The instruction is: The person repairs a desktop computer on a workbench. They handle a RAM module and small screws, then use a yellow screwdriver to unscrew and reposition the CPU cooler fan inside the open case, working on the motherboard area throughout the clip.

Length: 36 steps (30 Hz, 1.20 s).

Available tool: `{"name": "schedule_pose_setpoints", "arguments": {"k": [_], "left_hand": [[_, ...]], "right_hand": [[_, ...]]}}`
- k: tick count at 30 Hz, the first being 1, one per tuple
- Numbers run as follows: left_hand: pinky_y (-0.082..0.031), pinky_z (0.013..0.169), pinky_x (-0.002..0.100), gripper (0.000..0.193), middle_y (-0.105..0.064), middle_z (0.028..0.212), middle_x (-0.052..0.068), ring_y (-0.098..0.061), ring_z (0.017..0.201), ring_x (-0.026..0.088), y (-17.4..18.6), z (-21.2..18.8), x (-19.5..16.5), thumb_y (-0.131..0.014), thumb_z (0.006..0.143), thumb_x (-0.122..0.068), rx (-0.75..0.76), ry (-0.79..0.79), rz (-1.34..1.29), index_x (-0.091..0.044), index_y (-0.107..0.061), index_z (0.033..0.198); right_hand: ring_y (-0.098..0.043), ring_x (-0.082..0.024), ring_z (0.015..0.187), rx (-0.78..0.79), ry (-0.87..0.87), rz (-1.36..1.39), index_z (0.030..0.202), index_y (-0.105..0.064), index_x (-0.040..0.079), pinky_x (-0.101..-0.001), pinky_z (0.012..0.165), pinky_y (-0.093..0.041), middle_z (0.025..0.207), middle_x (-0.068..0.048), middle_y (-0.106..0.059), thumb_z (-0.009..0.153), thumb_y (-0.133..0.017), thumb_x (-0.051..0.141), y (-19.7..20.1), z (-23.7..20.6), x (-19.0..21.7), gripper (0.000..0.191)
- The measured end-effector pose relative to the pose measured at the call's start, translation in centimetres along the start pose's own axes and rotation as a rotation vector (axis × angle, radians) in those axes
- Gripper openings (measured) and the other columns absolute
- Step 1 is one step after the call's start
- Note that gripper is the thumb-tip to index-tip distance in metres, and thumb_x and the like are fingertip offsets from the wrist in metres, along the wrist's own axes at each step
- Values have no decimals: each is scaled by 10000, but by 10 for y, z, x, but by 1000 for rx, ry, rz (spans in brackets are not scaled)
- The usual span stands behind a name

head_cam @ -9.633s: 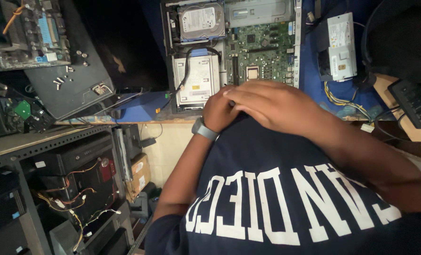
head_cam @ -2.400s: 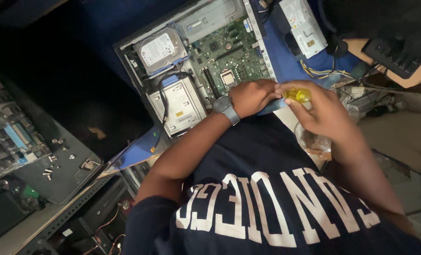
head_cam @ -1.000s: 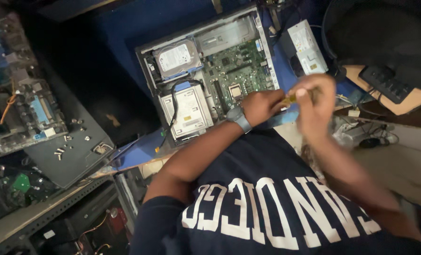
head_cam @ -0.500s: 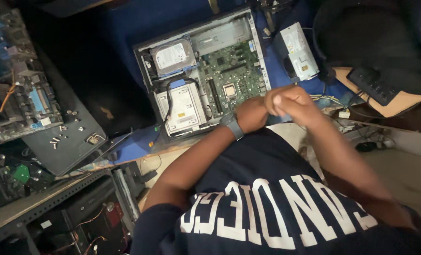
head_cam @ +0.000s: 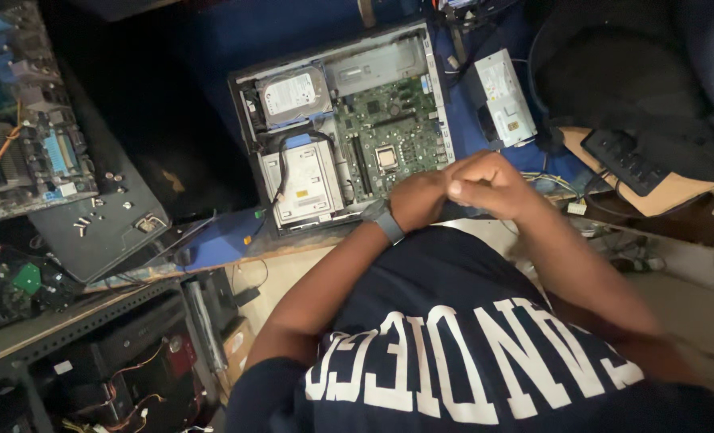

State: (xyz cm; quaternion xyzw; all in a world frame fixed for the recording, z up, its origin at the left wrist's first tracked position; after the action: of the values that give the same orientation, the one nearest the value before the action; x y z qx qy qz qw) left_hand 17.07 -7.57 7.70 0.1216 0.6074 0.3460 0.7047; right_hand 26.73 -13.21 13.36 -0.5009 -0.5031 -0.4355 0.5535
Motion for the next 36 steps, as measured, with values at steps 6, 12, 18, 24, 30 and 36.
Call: {"name": "schedule_pose_setpoints", "arguments": {"k": [6,12,18,24,30,36], "left_hand": [[-588,739,458,213,-756,984,125,-735,875,359,15,1,12,-763,829,-233,-106,161,15,-111,-731,1000],[-587,797,474,233,-740,1030,117,-720,933,367,11,9,-1,-716,859,-190,-10,-115,-18,-104,-702,1075],[-590,752,467,125,-755,981,89,-739,874,338,-2,3,25,-730,932,-235,81,183,138,-178,-726,1043],[-589,731,445,306,-745,1032,130,-729,889,356,15,4,15,-735,804,-208,-67,77,-50,-113,-693,1092],[-596,821,431,170,-747,1080,131,-739,956,343,-16,1,22,-675,940,-150,147,24,58,-129,-714,1104],[-604,773,403,202,-773,1026,92,-756,907,291,3,-3,19,-728,905,-232,-20,77,43,-131,-744,1079]], "right_hand": [[-562,-149,930,-655,457,-162,1047,-371,-65,-302,852,-502,1049,-80,-550,1028,-602,168,-35,-13,40,329],[-546,-94,688,-240,270,-132,775,-454,53,-247,669,-477,814,-6,-589,1052,-593,139,-16,-1,24,322],[-546,-122,750,-405,82,-156,836,-546,-13,-282,680,-455,870,-55,-595,1030,-606,124,-6,9,27,245],[-502,-141,804,-563,378,-183,1013,-348,-78,-298,730,-514,936,-108,-507,984,-640,149,-40,-8,31,371],[-609,-132,839,-322,263,9,770,-549,108,-331,845,-501,848,-60,-639,1134,-426,419,-7,1,18,494],[-633,-183,1053,-521,236,-14,1148,-561,-2,-337,963,-524,1181,-114,-616,1137,-402,457,3,-10,29,486]]}}
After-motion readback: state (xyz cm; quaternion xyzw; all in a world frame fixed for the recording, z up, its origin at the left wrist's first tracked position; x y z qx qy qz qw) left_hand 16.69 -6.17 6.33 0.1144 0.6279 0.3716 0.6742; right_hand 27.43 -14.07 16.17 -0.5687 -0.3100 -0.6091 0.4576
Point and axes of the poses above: each hand's wrist, its own z-axis towards the middle knuckle, its own y-axis out of the back of the hand, x = y × z, the point moved 7 cm from there along z, towards the middle knuckle
